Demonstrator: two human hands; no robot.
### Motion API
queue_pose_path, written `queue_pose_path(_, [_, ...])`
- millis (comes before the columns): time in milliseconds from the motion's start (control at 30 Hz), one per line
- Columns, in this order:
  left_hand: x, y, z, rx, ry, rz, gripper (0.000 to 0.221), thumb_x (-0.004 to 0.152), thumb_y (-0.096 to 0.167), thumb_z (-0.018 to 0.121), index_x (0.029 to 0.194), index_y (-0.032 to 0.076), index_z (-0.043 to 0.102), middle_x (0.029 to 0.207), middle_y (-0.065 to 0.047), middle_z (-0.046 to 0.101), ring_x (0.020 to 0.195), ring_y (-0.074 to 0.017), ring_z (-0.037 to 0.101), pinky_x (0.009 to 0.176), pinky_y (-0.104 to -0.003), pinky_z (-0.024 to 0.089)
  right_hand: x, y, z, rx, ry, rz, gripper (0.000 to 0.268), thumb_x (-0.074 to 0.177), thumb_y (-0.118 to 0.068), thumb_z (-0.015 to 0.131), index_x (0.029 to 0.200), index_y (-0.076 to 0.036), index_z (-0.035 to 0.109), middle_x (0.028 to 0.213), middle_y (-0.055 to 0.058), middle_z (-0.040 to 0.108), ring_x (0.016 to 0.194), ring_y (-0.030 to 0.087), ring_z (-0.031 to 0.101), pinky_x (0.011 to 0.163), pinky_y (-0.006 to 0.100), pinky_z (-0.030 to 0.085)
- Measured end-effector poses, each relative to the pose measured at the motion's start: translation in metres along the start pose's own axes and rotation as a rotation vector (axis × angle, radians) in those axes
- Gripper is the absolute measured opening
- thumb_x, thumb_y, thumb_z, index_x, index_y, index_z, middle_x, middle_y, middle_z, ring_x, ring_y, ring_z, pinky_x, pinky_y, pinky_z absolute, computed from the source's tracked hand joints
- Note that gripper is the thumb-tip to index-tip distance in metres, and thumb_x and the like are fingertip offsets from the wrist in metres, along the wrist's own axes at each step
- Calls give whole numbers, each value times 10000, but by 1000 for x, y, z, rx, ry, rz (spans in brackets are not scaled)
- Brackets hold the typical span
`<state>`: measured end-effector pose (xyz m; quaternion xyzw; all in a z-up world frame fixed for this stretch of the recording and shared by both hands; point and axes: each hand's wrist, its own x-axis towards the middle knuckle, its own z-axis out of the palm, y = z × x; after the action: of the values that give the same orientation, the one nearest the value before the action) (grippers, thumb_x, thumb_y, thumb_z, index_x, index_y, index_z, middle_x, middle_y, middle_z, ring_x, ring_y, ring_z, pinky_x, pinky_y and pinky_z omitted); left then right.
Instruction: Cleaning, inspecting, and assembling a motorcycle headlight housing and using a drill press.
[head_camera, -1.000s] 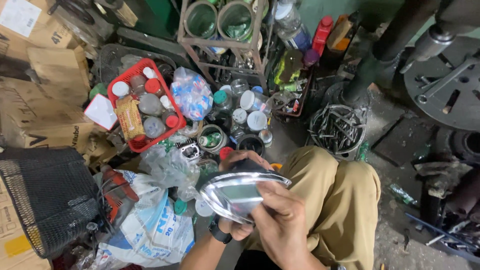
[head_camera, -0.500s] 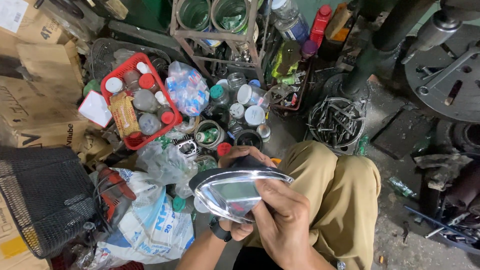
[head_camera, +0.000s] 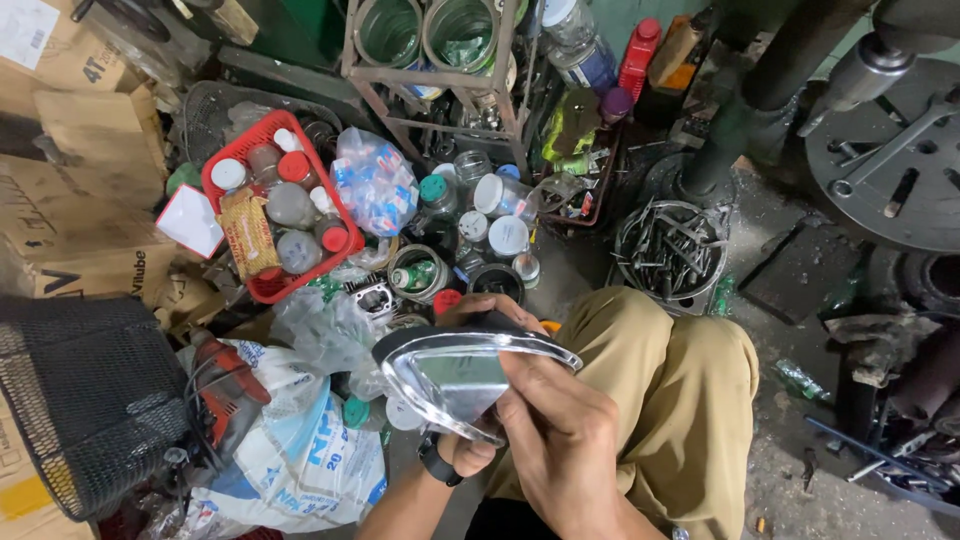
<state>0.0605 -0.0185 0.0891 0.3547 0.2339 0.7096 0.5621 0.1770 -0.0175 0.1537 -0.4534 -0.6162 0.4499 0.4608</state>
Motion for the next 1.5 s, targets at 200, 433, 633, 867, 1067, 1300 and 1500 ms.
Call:
queue_pose_path(200, [-4, -6, -8, -12, 29, -35, 1179, 595, 505, 1025, 1466, 90, 347, 1314, -151, 479, 1223, -305, 529, 1131, -486, 464, -1, 5, 0, -49, -36, -173, 269, 858, 49, 712, 1125, 75, 712, 1100, 193, 760, 968, 281, 778, 844, 324, 596])
queue_pose_path(433, [5, -1, -17, -69, 25, -71, 1158, 639, 467, 1002, 1502, 58, 346, 1308, -176, 492, 1242, -295, 545, 1131, -450, 481, -3, -5, -3, -35, -133, -173, 259, 908, 65, 640, 1163, 44, 680, 1145, 180, 749, 1042, 269, 780, 912, 316, 597])
queue_pose_path(633, [-7, -14, -45, -583, -60, -250, 1154, 694, 274, 950, 1621, 108, 282, 1484, -130, 416, 1198, -201, 538, 955, -291, 521, 0, -16, -5, 116, -203, -41, 553, 936, 120, 516, 1485, 55, 484, 1282, 224, 714, 1165, 291, 747, 998, 352, 555])
queue_pose_path(867, [-9, -7, -24, -253, -42, -155, 1186, 691, 440, 981, 1582, 102, 275, 1438, -154, 426, 1276, -331, 548, 1045, -496, 548, -3, -6, -4, -167, -339, -286, 774, 701, 111, 558, 1455, 167, 397, 1275, 337, 587, 1210, 472, 580, 1078, 460, 449])
queue_pose_path(1067, [-10, -13, -49, -167, -6, -129, 1173, 697, 447, 952, 1570, 43, 280, 1528, -126, 409, 1406, -271, 473, 1201, -441, 432, 0, 4, -9, -360, -418, -360, 736, 715, 114, 593, 1438, 140, 459, 1195, 220, 668, 1196, 365, 611, 982, 415, 534])
queue_pose_path(1300, [-39, -64, -161, -292, 328, -3, 854, 1013, 562, 629, 1504, -110, 442, 1411, -274, 528, 1212, -434, 540, 1016, -558, 447, -2, -2, -19, -178, -62, -400, 436, 836, 75, 756, 1246, -7, 631, 1241, 201, 716, 1131, 295, 735, 917, 344, 595])
queue_pose_path(1500, [11, 18, -59, -349, 157, -57, 976, 833, 555, 695, 1549, -33, 388, 1485, -196, 501, 1313, -358, 544, 1084, -486, 487, -17, 87, -83, -123, 234, 30, 175, 870, 12, 787, 1036, -30, 754, 845, 59, 766, 682, 86, 670, 587, 217, 515])
